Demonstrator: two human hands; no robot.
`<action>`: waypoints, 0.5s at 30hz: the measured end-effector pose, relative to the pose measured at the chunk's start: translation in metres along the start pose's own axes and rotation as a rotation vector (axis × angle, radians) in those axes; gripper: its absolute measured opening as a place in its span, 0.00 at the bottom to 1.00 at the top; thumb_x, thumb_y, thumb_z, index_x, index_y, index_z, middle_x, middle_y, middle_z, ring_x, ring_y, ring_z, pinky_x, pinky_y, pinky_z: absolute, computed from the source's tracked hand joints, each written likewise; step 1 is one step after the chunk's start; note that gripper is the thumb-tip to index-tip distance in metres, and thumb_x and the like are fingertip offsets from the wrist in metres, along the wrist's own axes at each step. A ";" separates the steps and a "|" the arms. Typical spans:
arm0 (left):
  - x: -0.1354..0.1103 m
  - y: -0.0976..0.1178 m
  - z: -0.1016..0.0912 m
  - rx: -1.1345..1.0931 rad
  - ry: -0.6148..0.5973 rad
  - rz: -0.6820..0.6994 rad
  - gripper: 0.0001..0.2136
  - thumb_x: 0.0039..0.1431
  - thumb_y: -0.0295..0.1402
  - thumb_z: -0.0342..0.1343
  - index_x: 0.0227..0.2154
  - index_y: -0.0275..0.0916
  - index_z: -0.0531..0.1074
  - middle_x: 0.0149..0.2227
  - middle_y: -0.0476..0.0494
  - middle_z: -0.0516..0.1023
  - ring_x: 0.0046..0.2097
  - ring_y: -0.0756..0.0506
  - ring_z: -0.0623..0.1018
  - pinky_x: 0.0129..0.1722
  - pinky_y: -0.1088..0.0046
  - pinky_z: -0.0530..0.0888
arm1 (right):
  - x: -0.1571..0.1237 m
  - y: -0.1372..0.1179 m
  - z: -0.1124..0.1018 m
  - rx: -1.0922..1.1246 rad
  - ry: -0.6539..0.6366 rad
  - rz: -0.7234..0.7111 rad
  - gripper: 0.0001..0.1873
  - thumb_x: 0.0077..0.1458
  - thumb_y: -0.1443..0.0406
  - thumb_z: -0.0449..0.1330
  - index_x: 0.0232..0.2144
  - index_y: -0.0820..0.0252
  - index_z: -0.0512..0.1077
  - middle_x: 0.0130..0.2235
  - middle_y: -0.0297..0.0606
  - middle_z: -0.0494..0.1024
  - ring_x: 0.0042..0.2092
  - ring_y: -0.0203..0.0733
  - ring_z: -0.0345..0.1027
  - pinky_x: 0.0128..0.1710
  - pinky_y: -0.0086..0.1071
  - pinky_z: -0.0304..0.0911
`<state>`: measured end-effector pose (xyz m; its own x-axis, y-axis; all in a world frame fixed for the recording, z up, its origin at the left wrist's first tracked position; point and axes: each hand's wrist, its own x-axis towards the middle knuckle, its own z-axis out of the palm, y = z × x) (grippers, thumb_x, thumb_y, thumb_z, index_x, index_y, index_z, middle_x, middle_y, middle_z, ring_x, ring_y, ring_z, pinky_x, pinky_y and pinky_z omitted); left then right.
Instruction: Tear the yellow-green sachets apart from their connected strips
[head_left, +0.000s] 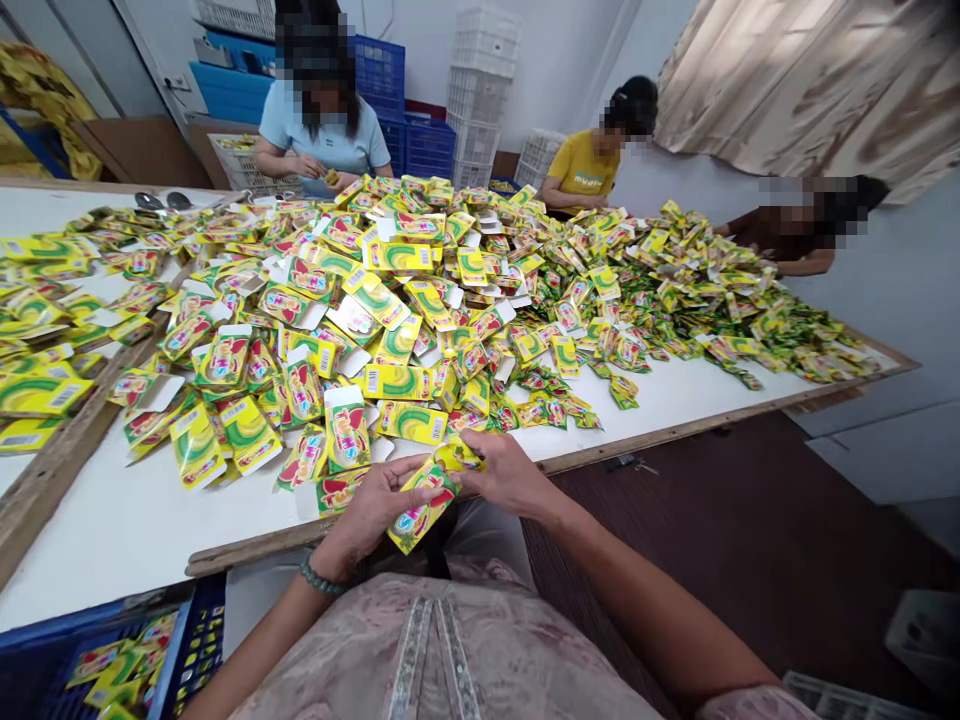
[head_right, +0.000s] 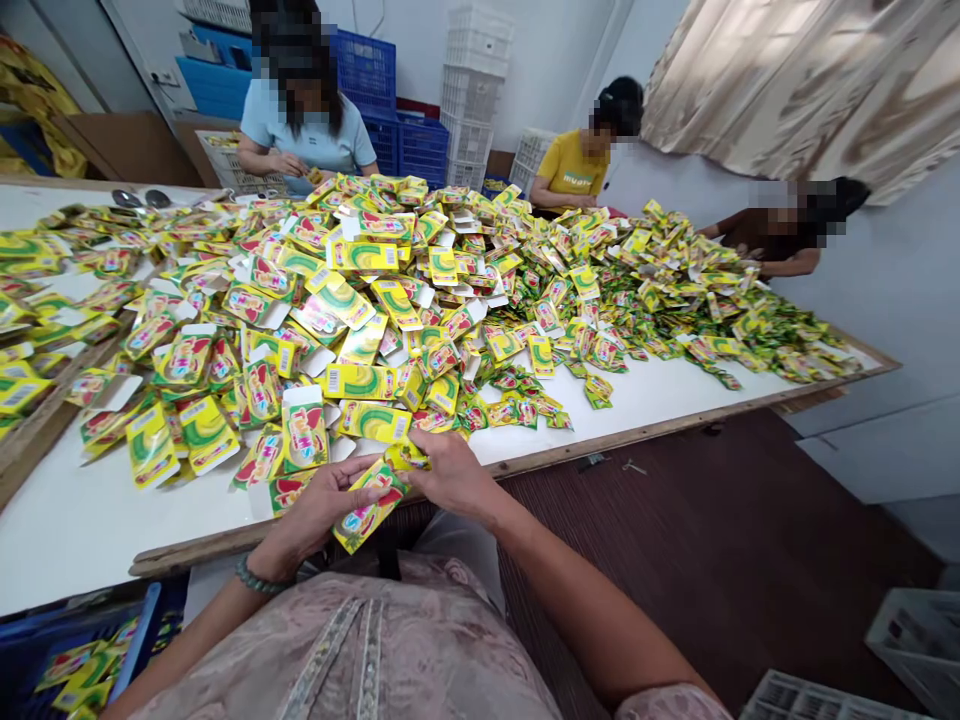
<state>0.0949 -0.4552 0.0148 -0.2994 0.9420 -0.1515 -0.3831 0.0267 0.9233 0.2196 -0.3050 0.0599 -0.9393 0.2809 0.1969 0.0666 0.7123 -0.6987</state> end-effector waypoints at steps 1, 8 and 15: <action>-0.001 0.000 0.000 0.026 -0.002 0.006 0.24 0.45 0.32 0.64 0.48 0.39 0.70 0.39 0.45 0.80 0.36 0.46 0.78 0.35 0.74 0.72 | -0.001 0.000 -0.002 0.057 -0.061 -0.008 0.07 0.48 0.65 0.61 0.30 0.61 0.67 0.29 0.30 0.70 0.31 0.33 0.60 0.31 0.25 0.54; -0.002 0.003 -0.003 0.151 0.064 0.078 0.22 0.47 0.33 0.63 0.48 0.41 0.71 0.41 0.47 0.79 0.35 0.48 0.77 0.34 0.77 0.71 | 0.007 0.011 -0.010 0.022 0.038 -0.106 0.15 0.53 0.55 0.57 0.25 0.62 0.72 0.33 0.36 0.71 0.40 0.39 0.61 0.45 0.34 0.53; -0.006 0.001 -0.002 0.077 -0.002 0.037 0.25 0.45 0.32 0.63 0.49 0.39 0.69 0.43 0.43 0.78 0.38 0.45 0.78 0.37 0.73 0.72 | 0.015 0.015 -0.008 0.145 -0.130 -0.151 0.13 0.51 0.55 0.60 0.26 0.58 0.76 0.39 0.35 0.71 0.43 0.39 0.62 0.48 0.36 0.53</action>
<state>0.0946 -0.4612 0.0161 -0.3107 0.9434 -0.1158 -0.3031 0.0171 0.9528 0.2093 -0.2850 0.0575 -0.9710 0.0863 0.2228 -0.1181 0.6373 -0.7615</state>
